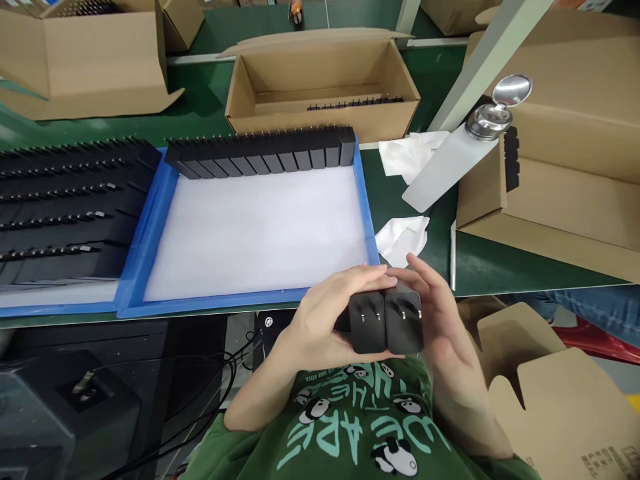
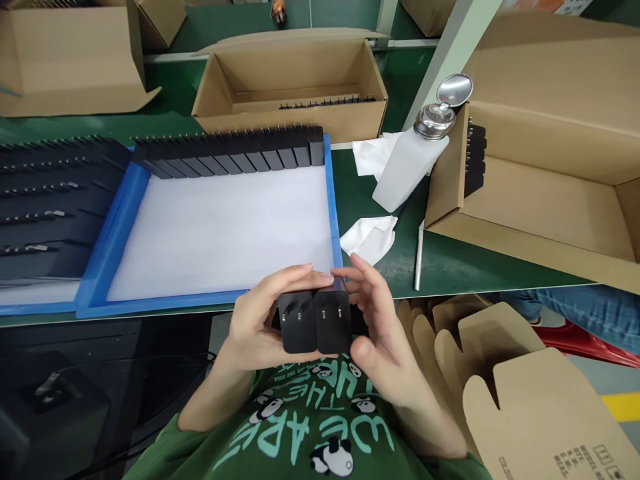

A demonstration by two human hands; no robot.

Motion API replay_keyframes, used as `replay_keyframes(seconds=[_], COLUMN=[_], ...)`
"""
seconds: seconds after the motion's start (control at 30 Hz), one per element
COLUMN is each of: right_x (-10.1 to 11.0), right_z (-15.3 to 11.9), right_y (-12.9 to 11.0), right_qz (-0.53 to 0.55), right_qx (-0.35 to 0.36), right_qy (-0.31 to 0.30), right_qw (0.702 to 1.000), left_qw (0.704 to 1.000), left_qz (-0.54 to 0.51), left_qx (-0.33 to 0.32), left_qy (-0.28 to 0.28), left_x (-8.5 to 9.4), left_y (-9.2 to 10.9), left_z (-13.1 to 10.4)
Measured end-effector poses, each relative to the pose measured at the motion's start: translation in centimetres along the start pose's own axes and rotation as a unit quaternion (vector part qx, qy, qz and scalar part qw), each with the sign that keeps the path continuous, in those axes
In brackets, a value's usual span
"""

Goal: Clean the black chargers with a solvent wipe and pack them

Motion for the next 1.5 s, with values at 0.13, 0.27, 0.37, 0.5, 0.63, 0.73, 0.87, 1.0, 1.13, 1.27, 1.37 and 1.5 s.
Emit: replay_keyframes(seconds=[0.13,0.27,0.37,0.5,0.63,0.73,0.87,1.0,1.13,1.27,1.37,1.5], right_x=[-0.2,4.4,13.4,26.4,33.1,31.6,27.4,27.2,29.6,31.5,31.7,31.1], right_z=[-0.2,-0.6,-1.3,0.3,2.5,2.9,3.0,3.9,4.7,4.7,4.6,4.8], right_y=[-2.1,-4.2,-7.3,-9.6,-7.8,-6.6,-5.3,-2.9,-0.4,0.4,0.4,0.3], right_qz=[-0.095,-0.092,-0.1,-0.132,-0.107,-0.101,-0.105,-0.108,-0.1,-0.095,-0.103,-0.129], right_qx=[0.007,0.045,0.132,0.091,-0.087,-0.178,-0.24,-0.261,-0.226,-0.162,-0.144,-0.147], right_qy=[-0.026,0.075,0.251,0.342,0.296,0.194,0.065,0.051,0.097,0.13,0.134,0.121], right_qw=[0.995,0.992,0.954,0.926,0.945,0.959,0.963,0.958,0.964,0.974,0.975,0.973], left_qw=[1.0,0.993,0.959,0.86,0.823,0.834,0.897,0.958,0.947,0.911,0.887,0.867], left_qz=[-0.019,-0.093,-0.211,-0.346,-0.387,-0.358,-0.204,0.015,0.181,0.268,0.286,0.292], left_qx=[0.007,0.056,0.125,0.213,0.277,0.304,0.296,0.254,0.252,0.305,0.364,0.398], left_qy=[-0.003,0.046,0.144,0.31,0.311,0.289,0.256,0.133,0.087,0.078,0.02,-0.068], left_x=[-0.1,0.9,2.6,4.7,4.7,4.9,7.4,12.1,18.7,23.5,23.9,22.9], left_y=[-0.3,-1.9,-4.4,-7.3,-7.9,-7.9,-7.3,-6.4,-8.3,-13.5,-18.0,-21.5], left_z=[0.3,-0.4,-1.6,-3.5,-3.8,-4.3,-4.2,-0.1,6.9,14.3,17.7,19.5])
Point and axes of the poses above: each hand's wrist, its own z-axis towards the middle knuckle, its own x-axis out of the back of the hand, y = z × x, the point moved 8 cm from there along z, towards the middle knuckle, and after that the axes turned 15 degrees about -y, right-handed, at the moved point
